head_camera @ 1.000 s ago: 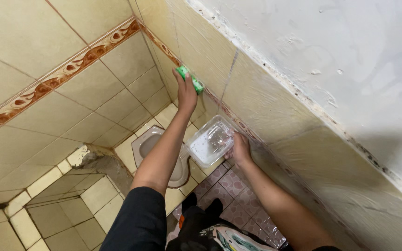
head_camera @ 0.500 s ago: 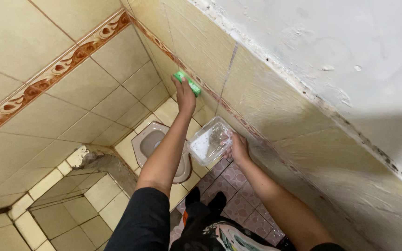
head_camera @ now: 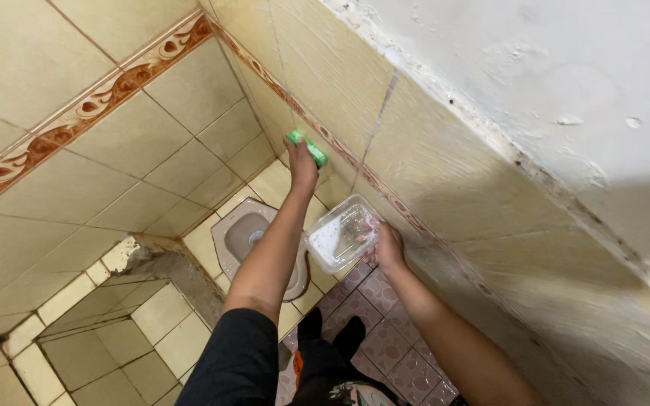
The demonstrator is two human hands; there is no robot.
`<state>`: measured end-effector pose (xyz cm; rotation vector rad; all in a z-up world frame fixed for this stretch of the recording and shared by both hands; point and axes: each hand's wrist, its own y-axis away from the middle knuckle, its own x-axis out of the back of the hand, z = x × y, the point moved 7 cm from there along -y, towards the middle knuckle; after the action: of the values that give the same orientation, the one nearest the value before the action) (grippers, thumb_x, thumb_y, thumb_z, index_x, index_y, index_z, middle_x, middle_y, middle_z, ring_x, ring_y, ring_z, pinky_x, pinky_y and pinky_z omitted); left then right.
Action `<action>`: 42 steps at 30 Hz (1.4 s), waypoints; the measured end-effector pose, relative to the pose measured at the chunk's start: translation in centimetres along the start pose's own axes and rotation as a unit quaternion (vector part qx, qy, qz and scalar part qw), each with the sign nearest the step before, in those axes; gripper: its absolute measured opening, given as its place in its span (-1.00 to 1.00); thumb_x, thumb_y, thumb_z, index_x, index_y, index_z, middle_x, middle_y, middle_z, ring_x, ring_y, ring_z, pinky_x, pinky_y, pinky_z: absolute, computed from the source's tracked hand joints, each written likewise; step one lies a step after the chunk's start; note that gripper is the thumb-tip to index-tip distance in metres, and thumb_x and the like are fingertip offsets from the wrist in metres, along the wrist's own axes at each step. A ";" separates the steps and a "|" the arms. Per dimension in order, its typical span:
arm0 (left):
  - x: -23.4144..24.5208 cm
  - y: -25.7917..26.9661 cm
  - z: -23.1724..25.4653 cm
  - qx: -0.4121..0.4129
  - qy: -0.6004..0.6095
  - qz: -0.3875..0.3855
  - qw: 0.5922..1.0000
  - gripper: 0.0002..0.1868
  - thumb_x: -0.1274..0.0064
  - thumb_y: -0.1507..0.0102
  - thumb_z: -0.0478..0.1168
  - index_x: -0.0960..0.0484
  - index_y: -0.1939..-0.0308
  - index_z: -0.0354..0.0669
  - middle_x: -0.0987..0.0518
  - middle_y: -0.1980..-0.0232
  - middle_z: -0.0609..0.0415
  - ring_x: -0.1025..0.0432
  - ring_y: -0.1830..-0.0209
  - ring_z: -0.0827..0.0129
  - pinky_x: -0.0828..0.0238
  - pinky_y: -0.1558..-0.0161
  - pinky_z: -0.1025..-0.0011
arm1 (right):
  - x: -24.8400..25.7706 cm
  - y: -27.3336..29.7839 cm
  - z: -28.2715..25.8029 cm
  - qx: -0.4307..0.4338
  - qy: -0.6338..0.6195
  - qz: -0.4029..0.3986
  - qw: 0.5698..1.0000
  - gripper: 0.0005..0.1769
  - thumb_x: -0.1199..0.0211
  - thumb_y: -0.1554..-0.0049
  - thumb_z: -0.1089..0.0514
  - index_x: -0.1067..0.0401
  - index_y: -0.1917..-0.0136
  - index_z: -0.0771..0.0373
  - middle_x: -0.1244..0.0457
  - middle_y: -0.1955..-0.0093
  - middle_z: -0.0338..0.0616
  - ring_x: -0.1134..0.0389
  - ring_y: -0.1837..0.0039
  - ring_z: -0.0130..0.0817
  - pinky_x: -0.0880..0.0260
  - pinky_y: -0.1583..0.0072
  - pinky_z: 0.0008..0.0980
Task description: The person scrubs the tiled bathroom wall using a green brush and soapy water from a plastic container.
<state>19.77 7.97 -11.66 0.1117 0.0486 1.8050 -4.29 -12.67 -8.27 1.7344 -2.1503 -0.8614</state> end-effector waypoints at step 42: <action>-2.7 0.1 -10.7 0.224 0.079 -0.053 0.970 -0.31 0.31 -0.40 0.25 0.00 -0.51 0.08 -0.42 0.07 -0.01 -0.31 0.38 0.33 -0.13 0.51 0.35 | 1.1 -3.4 8.7 -0.012 -0.120 0.069 0.990 -0.55 0.01 -0.21 -0.23 -0.37 -0.14 0.10 -0.36 0.10 -0.20 -0.37 0.24 -0.45 -0.23 0.38 -0.46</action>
<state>19.25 5.64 -22.41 0.2817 0.5671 1.6669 -6.54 -11.55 -17.35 1.5163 -2.3650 -1.1015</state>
